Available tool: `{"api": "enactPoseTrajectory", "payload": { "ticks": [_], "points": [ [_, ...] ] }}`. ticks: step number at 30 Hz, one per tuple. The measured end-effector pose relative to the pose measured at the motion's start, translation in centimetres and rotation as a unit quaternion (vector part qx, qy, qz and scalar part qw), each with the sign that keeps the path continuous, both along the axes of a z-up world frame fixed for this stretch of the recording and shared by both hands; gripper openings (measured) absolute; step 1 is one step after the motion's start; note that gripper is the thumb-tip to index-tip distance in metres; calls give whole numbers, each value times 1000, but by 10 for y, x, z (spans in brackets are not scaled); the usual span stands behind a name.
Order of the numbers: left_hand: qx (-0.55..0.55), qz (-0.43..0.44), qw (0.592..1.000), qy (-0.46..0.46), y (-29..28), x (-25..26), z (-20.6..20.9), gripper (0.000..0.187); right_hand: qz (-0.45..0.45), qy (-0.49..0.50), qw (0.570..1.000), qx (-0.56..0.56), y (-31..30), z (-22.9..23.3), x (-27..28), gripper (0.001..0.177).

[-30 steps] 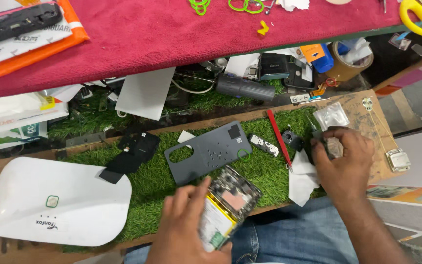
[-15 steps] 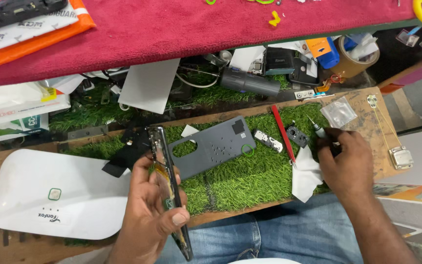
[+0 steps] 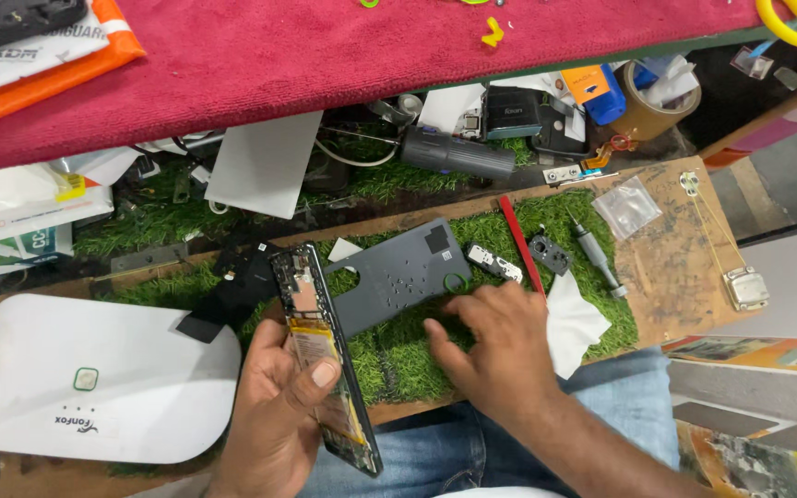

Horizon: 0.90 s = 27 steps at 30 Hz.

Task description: The person uses a screwdriver to remove screws from a disassembled smartphone lying on a green mat. They lift the phone to inspect the internal components, then place it back down and continue to unscrew and manipulate parts of the device.

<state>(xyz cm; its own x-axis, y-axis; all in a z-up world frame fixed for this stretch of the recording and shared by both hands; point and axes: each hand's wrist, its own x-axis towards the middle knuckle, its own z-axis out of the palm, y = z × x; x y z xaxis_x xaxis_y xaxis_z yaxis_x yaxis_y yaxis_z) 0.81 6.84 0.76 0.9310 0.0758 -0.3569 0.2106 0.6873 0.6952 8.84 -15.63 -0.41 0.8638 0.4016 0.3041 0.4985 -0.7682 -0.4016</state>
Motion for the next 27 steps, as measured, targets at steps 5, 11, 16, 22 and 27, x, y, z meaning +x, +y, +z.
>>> {"api": "enactPoseTrajectory", "payload": {
  "ticks": [5,11,16,22,27],
  "points": [
    [5,8,1000,14,0,-1,-3,72,12,-38,999,-32,21,-8,1,27],
    [13,15,1000,19,-3,2,-8,77,2,-36,999,-25,25,-10,2,23],
    [59,18,996,57,-3,3,-11,78,-11,23,999,20,22,-8,6,16],
    [32,-1,999,23,-12,3,-9,74,16,-10,994,112,7,6,32,15],
    [-9,-26,999,30,-10,1,1,61,-100,25,983,150,-48,14,43,12]
  ]
}}
